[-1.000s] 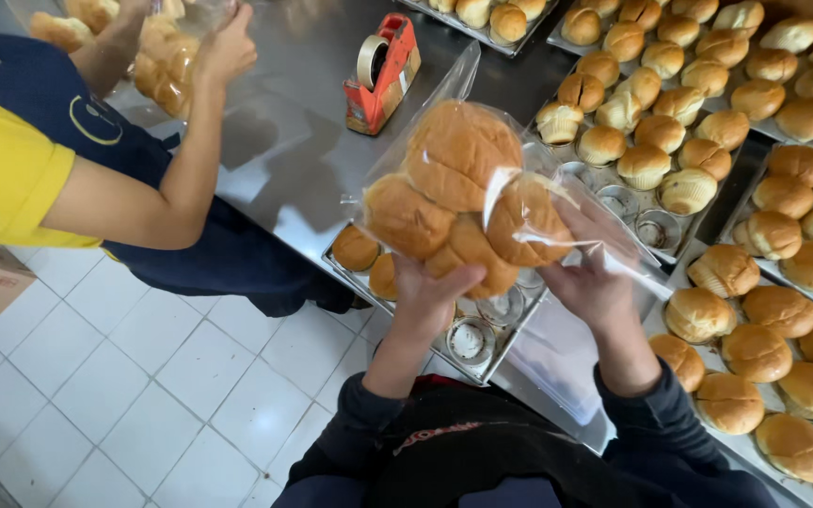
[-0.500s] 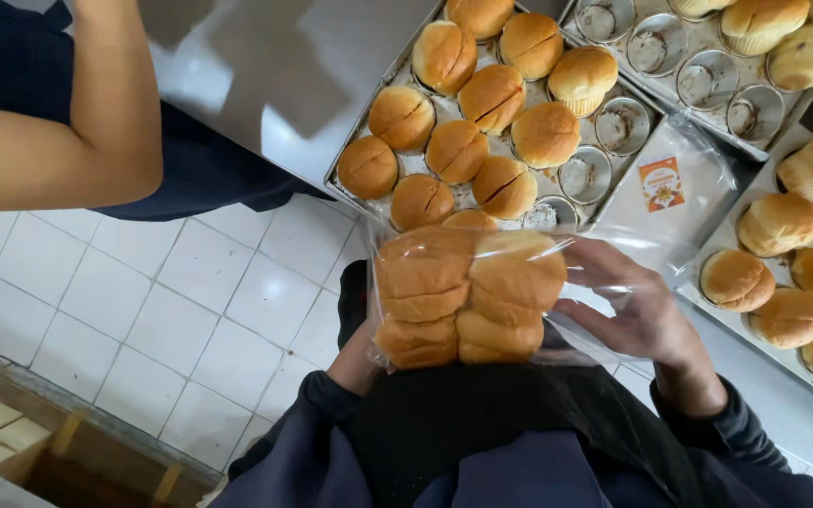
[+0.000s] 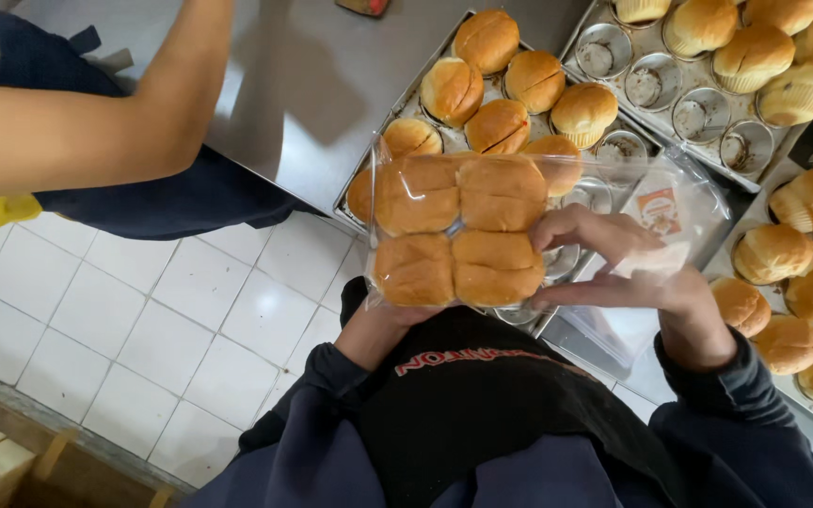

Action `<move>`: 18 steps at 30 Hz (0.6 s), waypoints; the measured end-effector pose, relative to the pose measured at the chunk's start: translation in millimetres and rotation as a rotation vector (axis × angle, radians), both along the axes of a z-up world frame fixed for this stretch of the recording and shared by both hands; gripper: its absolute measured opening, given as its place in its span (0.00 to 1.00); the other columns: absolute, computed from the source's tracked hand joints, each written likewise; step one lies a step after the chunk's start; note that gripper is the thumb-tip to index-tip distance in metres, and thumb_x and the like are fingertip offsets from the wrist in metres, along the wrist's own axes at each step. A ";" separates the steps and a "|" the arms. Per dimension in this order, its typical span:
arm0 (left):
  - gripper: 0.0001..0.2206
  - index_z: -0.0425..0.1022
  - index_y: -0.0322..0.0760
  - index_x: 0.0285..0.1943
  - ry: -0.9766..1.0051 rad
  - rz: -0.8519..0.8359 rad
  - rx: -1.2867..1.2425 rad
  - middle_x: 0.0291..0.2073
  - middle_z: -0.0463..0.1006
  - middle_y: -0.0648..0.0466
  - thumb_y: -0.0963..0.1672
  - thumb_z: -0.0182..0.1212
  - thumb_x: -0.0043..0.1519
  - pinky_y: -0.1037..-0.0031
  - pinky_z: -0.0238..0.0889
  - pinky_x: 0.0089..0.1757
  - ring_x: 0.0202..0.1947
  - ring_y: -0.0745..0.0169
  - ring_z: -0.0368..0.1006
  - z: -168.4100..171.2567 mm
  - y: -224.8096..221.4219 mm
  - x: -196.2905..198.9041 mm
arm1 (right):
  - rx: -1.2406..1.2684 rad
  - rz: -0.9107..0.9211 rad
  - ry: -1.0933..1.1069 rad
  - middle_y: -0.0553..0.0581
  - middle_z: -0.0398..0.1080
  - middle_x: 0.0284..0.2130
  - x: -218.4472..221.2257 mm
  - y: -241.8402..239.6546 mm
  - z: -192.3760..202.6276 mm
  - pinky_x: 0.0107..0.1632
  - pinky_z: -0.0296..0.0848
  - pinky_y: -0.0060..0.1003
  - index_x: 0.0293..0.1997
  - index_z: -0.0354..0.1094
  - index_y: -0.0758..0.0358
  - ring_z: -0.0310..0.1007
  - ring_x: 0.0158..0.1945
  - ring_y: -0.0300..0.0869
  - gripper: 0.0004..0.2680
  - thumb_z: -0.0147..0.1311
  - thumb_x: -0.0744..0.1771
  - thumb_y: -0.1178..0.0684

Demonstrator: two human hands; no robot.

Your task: The person picks up bread rolls from a tray and places them into plastic bags by hand.

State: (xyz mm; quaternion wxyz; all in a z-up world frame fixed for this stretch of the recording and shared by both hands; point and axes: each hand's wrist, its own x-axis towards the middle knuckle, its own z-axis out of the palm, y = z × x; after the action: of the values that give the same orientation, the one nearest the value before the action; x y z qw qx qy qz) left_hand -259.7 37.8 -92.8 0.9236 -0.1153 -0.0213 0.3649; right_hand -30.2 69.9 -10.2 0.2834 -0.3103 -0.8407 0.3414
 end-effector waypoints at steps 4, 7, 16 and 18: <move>0.38 0.48 0.32 0.69 -0.057 -0.092 -0.007 0.65 0.51 0.40 0.60 0.42 0.58 0.56 0.46 0.60 0.64 0.42 0.49 10.2 18.3 1.2 | -0.305 0.109 0.057 0.55 0.71 0.40 16.6 5.5 -3.9 0.40 0.80 0.29 0.48 0.60 0.62 0.78 0.38 0.41 0.11 0.46 0.64 0.50; 0.37 0.48 0.30 0.69 -0.111 -0.165 -0.004 0.65 0.51 0.37 0.59 0.43 0.59 0.55 0.47 0.60 0.64 0.40 0.50 18.1 35.8 3.4 | -0.331 0.185 0.238 0.63 0.71 0.45 20.2 -7.7 28.7 0.48 0.79 0.36 0.49 0.62 0.67 0.77 0.46 0.48 0.20 0.32 0.69 0.38; 0.28 0.58 0.29 0.61 0.508 -0.449 0.724 0.54 0.67 0.38 0.54 0.34 0.63 0.67 0.63 0.50 0.52 0.46 0.67 -4.6 26.5 -21.2 | 0.220 -0.296 -0.241 0.54 0.71 0.19 -10.6 86.2 145.0 0.15 0.55 0.20 0.32 0.70 0.67 0.60 0.12 0.29 0.03 0.54 0.62 0.59; 0.21 0.58 0.28 0.60 0.609 -0.314 0.717 0.50 0.70 0.37 0.49 0.36 0.65 0.68 0.66 0.47 0.48 0.46 0.70 0.6 29.6 -38.8 | 0.212 -0.260 -0.266 0.55 0.69 0.19 -23.0 123.7 158.5 0.25 0.65 0.21 0.29 0.70 0.70 0.68 0.21 0.33 0.03 0.57 0.63 0.61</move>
State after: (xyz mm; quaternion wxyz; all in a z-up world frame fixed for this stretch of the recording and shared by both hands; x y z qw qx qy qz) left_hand -298.5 67.4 -92.2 0.9133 0.3196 0.1429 0.2080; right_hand -53.2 193.6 148.2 0.2425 -0.4271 -0.8548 0.1675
